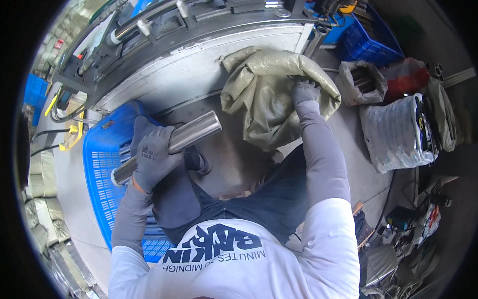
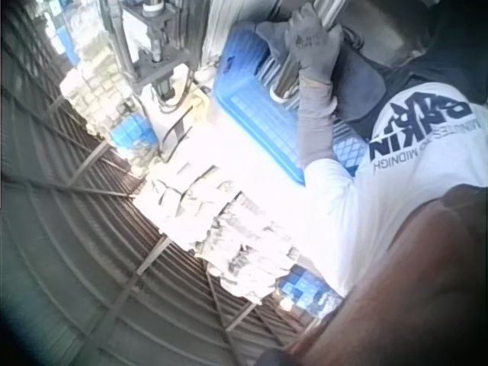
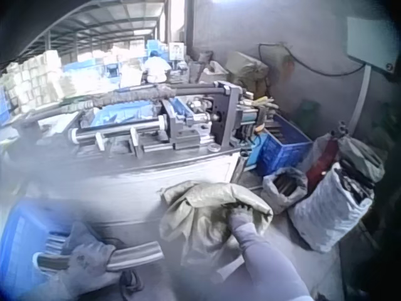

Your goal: The recorder is assembling metal pipes with circular connectors and placing them onto a conveyor machine in an industrial setting.

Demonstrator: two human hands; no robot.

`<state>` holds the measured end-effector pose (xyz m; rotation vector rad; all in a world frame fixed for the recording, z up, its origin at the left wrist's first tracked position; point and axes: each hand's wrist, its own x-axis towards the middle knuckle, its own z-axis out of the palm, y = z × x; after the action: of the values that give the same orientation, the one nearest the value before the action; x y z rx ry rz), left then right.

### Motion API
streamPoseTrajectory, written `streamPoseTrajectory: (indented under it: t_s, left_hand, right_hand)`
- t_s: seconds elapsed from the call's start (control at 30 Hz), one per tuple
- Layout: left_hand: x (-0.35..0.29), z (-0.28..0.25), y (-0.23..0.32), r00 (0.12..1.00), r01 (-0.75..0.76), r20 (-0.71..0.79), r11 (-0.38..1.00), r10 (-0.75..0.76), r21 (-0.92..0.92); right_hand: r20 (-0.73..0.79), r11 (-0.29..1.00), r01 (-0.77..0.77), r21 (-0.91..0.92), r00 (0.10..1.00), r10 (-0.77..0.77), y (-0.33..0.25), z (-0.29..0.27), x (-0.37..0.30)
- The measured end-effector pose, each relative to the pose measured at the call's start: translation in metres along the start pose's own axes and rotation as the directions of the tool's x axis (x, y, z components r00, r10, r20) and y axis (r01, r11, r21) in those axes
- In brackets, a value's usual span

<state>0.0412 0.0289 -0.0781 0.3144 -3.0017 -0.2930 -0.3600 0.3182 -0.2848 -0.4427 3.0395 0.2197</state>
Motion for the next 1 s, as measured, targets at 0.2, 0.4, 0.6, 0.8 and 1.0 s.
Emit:
streamPoseTrajectory:
  t_s: [0.2, 0.4, 0.6, 0.8, 1.0]
  left_hand:
    - [-0.016, -0.006, -0.012, 0.997, 0.043, -0.067, 0.999, -0.043, 0.001]
    - [-0.01, -0.003, -0.011, 0.985, -0.078, -0.153, 0.997, 0.078, 0.005]
    - [-0.014, -0.008, -0.009, 0.982, -0.06, -0.179, 0.998, 0.053, -0.032]
    - [-0.017, -0.007, -0.01, 0.981, -0.049, -0.191, 0.999, 0.047, -0.007]
    - [-0.016, -0.002, -0.006, 0.978, -0.092, -0.188, 0.996, 0.088, -0.014]
  right_hand:
    - [-0.438, 0.522, 0.52, 0.676, 0.853, -0.283, -0.076, -0.104, -0.094]
    - [-0.707, 0.164, 0.762, 0.627, 0.645, -0.29, -0.099, -0.187, -0.204]
    - [-0.751, 0.223, 0.817, 0.532, 0.577, -0.32, -0.108, -0.192, -0.216]
    - [-0.524, -0.099, 0.517, 0.85, 0.809, -0.267, -0.12, -0.178, -0.225]
    - [-0.253, -0.343, 0.133, 0.93, 0.909, -0.332, -0.14, -0.157, -0.218]
